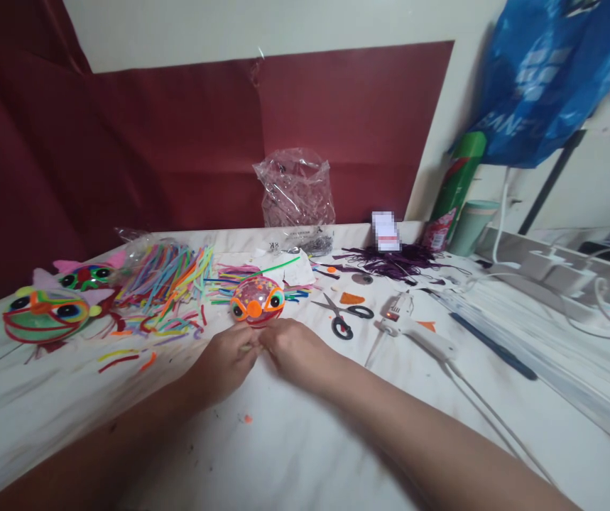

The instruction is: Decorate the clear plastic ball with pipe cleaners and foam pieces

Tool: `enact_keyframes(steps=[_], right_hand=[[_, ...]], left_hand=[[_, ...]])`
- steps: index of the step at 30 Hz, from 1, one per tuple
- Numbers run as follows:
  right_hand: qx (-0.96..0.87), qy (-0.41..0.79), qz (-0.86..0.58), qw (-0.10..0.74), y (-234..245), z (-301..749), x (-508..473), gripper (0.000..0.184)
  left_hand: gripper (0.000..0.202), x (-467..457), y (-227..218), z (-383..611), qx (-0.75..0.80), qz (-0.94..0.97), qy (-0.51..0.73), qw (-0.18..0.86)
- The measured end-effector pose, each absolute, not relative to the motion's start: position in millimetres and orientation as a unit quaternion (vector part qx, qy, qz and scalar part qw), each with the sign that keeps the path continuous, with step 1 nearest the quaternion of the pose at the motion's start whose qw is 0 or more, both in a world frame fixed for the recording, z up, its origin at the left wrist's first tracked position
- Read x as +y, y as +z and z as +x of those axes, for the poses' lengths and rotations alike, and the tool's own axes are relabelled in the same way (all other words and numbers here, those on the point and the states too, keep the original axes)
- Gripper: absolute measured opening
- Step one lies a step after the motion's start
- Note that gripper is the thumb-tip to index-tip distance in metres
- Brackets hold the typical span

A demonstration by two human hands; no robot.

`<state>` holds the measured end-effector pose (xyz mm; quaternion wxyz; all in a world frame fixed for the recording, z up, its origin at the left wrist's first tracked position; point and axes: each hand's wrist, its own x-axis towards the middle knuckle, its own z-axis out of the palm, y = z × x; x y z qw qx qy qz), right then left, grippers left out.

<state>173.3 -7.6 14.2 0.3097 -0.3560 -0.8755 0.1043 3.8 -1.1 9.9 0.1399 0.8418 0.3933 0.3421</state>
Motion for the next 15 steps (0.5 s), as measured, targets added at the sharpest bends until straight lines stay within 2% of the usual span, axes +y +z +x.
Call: enact_keyframes(steps=[2,5,7,10,15], right_hand=[[-0.822,0.208,-0.394,0.356,14.6,172.2,-5.5,0.015],[-0.686,0.391,-0.419,0.448,16.8,166.7,-4.8,0.012],[-0.623,0.462,-0.402,0.488,17.0,160.8,-7.3,0.014],[-0.575,0.494,-0.375,0.534,13.1,152.2,-13.6,0.022],[-0.601,0.403,-0.392,0.568,5.1,150.2,-17.9,0.018]], left_hand=[[0.011,-1.5,15.0,3.4,0.409,0.812,0.374,0.184],[0.013,-2.8,23.1,4.8,0.442,0.721,0.440,0.303],[0.017,-5.2,25.7,7.7,0.440,0.670,0.473,0.367],[0.016,-9.5,25.0,12.6,0.418,0.636,0.497,0.416],[0.015,-10.8,23.5,14.1,0.433,0.638,0.487,0.410]])
